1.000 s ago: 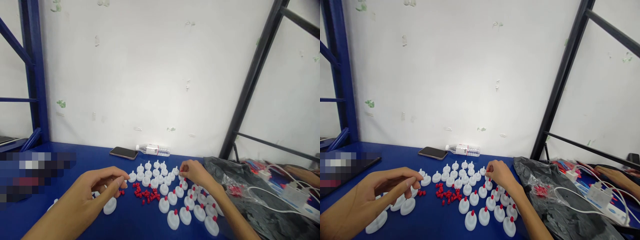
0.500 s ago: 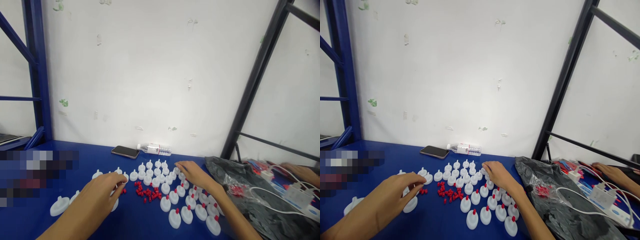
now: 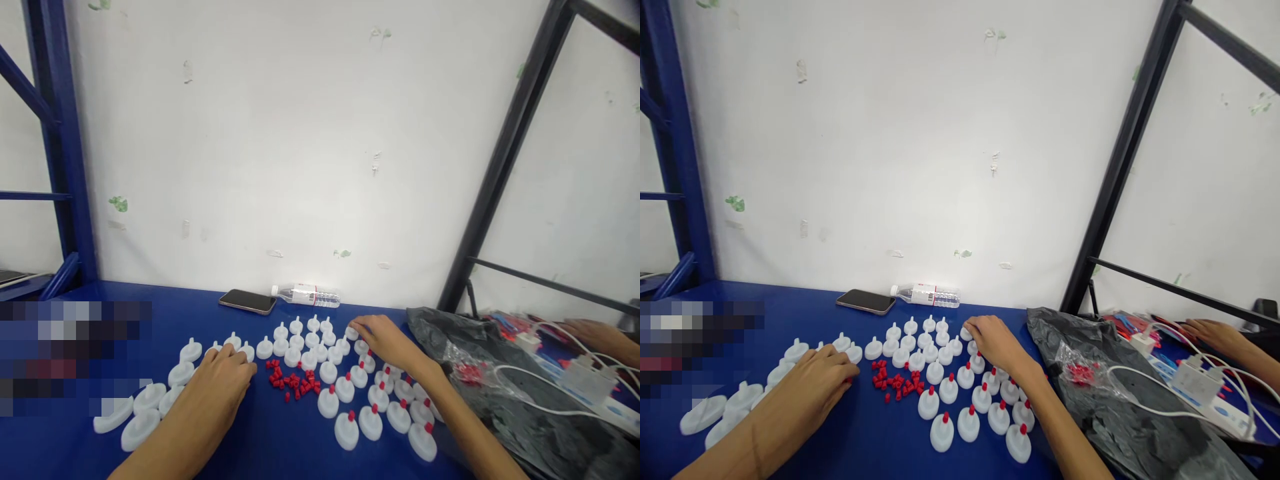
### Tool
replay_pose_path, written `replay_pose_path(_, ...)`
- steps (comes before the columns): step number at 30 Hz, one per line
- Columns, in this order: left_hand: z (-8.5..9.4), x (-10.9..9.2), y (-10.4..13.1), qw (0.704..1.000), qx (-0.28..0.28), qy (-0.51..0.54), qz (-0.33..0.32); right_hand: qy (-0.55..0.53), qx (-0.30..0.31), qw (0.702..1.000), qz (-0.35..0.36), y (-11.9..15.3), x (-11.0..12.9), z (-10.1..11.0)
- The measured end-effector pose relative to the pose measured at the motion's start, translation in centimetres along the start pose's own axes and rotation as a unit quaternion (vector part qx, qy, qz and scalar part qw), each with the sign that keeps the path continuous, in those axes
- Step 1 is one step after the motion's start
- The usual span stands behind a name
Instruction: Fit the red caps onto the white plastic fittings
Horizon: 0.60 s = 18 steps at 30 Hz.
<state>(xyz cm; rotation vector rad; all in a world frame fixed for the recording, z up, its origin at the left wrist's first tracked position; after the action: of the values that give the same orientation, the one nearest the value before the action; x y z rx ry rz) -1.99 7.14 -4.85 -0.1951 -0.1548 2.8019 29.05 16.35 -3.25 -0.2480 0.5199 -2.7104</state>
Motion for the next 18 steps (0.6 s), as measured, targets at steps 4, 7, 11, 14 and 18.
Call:
replay_pose_path(4,0.1,-0.2,-0.1,1.0,0.005,-0.015,0.002,-0.019,-0.034,0.999,-0.011,-0.2,0.2,1.1)
replay_pose_path(7,0.0,-0.3,-0.2,1.0,0.001,-0.014,-0.002,-0.035,-0.075,0.996,-0.028,-0.3,0.5,1.7)
replay_pose_path(11,0.0,-0.5,-0.2,1.0,-0.012,0.001,-0.014,-0.063,-0.103,0.992,-0.022,-0.3,0.9,1.5)
replay_pose_path(14,0.1,-0.8,-0.2,0.998,-0.036,0.031,-0.028,-0.08,-0.109,0.991,0.011,-0.1,1.4,1.4)
replay_pose_path(18,0.2,-0.9,0.2,0.986,-0.103,0.117,-0.066,-0.088,-0.111,0.987,0.078,0.6,2.8,1.9)
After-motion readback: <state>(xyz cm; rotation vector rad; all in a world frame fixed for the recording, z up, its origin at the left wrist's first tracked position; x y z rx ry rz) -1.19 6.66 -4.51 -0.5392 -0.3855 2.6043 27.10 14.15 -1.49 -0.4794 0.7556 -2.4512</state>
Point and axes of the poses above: each hand's wrist, its own y-axis away from the middle knuckle, its own z-axis out of the back of the hand, x = y × z, the point moved 2 cm from there along -y, towards the middle knuckle, and after that the axes turned 13 degrees about y, right-handed, at the moved point
